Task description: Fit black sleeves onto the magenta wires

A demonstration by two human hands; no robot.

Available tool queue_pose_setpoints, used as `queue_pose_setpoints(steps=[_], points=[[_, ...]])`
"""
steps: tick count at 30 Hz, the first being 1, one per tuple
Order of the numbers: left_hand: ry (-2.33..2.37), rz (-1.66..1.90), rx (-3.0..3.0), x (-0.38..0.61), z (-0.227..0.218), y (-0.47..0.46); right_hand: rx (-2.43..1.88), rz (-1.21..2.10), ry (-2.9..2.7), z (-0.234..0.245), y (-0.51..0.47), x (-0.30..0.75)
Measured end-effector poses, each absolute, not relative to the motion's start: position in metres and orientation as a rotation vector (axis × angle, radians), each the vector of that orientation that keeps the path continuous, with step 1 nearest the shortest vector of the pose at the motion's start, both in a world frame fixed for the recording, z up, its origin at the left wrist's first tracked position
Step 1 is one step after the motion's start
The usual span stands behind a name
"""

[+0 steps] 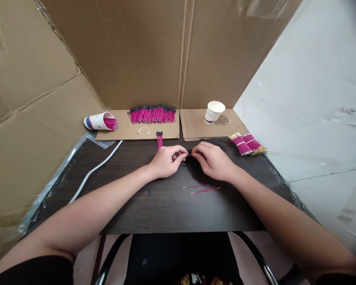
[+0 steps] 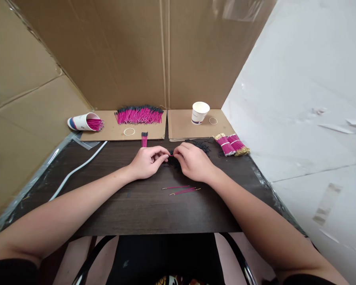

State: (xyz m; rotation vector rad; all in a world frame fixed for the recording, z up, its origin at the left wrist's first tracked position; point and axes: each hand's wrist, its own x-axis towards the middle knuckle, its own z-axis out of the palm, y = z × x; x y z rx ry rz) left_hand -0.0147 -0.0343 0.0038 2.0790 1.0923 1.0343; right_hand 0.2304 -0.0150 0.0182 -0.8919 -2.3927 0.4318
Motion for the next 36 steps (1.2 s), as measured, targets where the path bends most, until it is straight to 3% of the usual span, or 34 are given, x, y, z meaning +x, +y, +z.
queue_pose_setpoints(steps=[36], points=[[1.139,0.962,1.795,-0.0135,0.0062,-0.0317,-0.812,0.414,-2.331,0.0129,-0.0144,0.2292]])
